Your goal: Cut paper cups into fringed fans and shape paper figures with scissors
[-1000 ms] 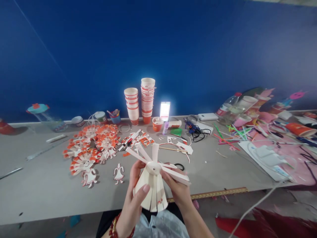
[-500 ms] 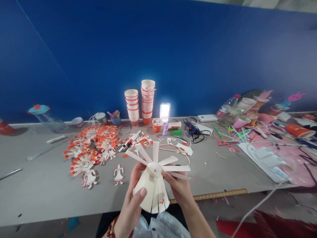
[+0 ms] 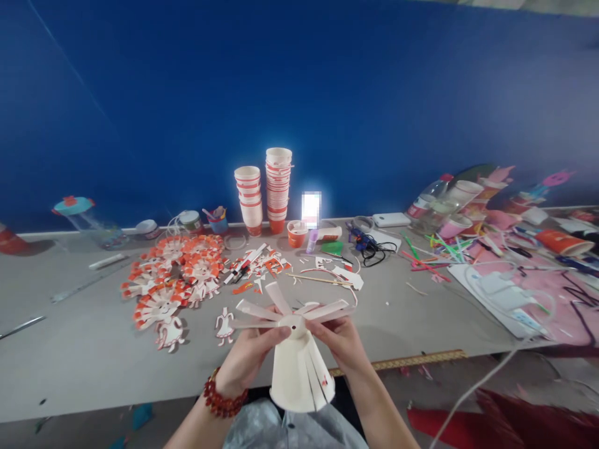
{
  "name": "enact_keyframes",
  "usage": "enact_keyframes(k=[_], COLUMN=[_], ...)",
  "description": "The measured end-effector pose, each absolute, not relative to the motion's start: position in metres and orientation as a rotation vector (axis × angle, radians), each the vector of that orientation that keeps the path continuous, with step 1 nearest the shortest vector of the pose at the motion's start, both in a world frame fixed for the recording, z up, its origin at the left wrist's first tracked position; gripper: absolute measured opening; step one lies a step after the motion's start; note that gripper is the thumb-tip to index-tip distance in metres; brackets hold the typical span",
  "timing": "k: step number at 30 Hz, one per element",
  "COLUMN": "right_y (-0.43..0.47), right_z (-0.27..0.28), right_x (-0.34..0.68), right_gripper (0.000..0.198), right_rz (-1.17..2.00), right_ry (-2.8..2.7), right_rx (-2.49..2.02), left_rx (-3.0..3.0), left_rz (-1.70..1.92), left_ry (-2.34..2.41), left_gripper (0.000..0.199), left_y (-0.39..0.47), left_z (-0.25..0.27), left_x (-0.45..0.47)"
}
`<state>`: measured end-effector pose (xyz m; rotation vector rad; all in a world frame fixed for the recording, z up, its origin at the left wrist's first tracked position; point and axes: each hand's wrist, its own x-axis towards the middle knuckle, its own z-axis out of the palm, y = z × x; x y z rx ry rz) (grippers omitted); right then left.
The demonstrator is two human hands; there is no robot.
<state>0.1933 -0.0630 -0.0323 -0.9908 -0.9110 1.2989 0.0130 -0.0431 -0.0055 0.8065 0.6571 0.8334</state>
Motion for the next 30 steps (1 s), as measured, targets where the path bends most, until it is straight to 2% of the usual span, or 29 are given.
enact_keyframes(k=[3, 5, 6, 9, 11, 13, 18, 20, 23, 25, 30], right_y=[-0.062, -0.064, -0.066, -0.074, -0.080, -0.084, -0.086, -0.085, -0.082, -0.079, -0.072], right_z=[-0.037, -0.039, -0.039, -0.034, -0.027, -0.020, -0.019, -0.023, -0.023, -0.017, -0.002], right_x=[0.192, 0.195, 0.197, 0.204, 0.208, 0.210, 0.211, 0.209, 0.202, 0.197, 0.186], right_gripper=[0.020, 0.027, 0.036, 0.081, 0.095, 0.089, 0.045, 0.034, 0.025, 0.023, 0.018], right_rz=[1.328, 1.358, 1.381, 1.455, 1.463, 1.471, 1.390, 1.268, 1.150, 1.196, 1.171], right_ry=[-0.928, -0.942, -0.966, -1.127, -1.220, -1.265, -1.217, -1.189, -1.168, -1.204, -1.165], right_rx=[-0.971, -0.922, -0.884, -0.783, -0.781, -0.786, -0.795, -0.883, -1.007, -0.995, -0.907], left_rx=[0.788, 0.809, 0.831, 0.901, 0.928, 0.934, 0.848, 0.796, 0.762, 0.753, 0.667], left_rz=[0.849, 0.922, 0.960, 1.041, 1.081, 1.116, 1.103, 1.076, 1.052, 1.047, 1.050], left_ry=[0.689, 0.716, 0.730, 0.801, 0.859, 0.880, 0.836, 0.803, 0.791, 0.798, 0.807], left_gripper=[0.028, 0.026, 0.026, 0.025, 0.022, 0.021, 0.025, 0.024, 0.022, 0.023, 0.037], left_y=[-0.045, -0.046, -0.046, -0.047, -0.047, -0.047, -0.050, -0.051, -0.055, -0.058, -0.064], left_z=[-0.009, -0.012, -0.012, -0.013, -0.012, -0.012, -0.013, -0.011, -0.005, 0.000, 0.005], left_x=[0.019, 0.022, 0.023, 0.023, 0.023, 0.022, 0.020, 0.020, 0.021, 0.023, 0.028])
